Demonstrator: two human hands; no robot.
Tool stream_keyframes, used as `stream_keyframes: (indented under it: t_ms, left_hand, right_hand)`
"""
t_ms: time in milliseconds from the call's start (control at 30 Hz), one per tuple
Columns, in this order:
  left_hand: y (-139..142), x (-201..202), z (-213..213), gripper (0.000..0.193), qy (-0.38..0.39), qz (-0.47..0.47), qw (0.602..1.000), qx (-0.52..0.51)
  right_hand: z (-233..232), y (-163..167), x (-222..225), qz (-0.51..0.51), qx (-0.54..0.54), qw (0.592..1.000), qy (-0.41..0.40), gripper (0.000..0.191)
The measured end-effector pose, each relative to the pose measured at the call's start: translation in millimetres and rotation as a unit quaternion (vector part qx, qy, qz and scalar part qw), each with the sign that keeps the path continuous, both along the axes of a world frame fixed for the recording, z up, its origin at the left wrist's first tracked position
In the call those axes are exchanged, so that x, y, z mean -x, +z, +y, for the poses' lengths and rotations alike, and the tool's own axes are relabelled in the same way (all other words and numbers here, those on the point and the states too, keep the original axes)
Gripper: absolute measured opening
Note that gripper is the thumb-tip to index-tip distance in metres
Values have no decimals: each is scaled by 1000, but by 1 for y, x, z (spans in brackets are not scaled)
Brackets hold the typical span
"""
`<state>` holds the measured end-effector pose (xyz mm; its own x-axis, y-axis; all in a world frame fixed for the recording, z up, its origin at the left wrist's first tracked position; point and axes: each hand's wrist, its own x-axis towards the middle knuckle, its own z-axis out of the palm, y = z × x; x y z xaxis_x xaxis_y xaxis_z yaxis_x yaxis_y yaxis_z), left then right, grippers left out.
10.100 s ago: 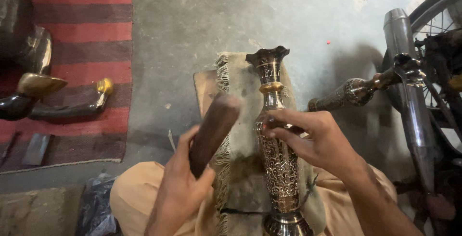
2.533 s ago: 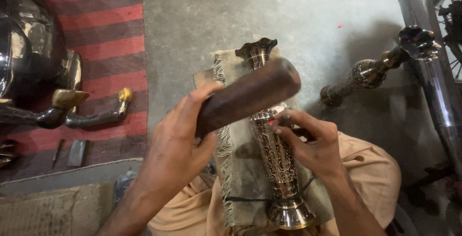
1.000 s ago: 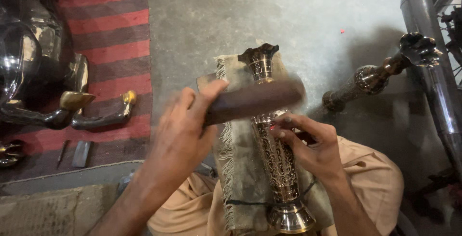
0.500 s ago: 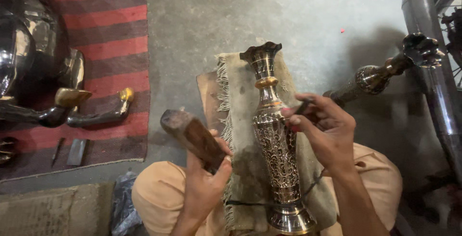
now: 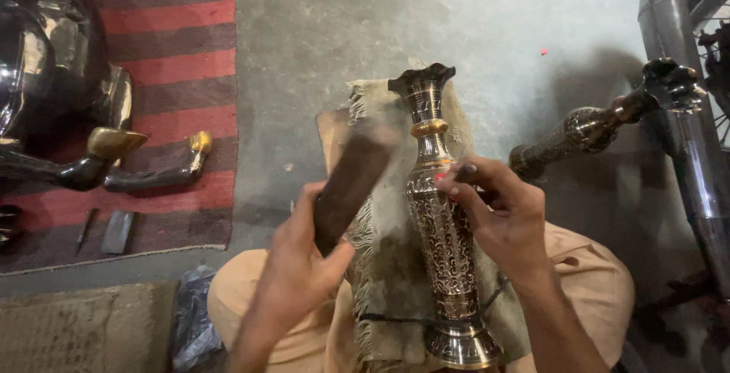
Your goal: The person uses a wooden mallet to strike a small metal punch held against a silver-colored metal vase. They repeatedly tap the punch to create or refine decorative patterns on the vase's surface.
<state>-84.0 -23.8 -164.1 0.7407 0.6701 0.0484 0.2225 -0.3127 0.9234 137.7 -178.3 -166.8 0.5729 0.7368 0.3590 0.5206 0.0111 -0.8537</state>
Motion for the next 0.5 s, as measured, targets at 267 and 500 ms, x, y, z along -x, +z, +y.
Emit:
stream_keyframes:
  t_ms: [267, 500]
  left_hand:
    - [64, -13, 24, 70, -45, 113, 942, -314]
    - [82, -26, 34, 66, -38, 75, 912, -401]
  right_hand:
    - [0, -10, 0, -7, -32, 999, 0, 29]
    - [2, -12, 2, 26, -70, 997, -5, 27]
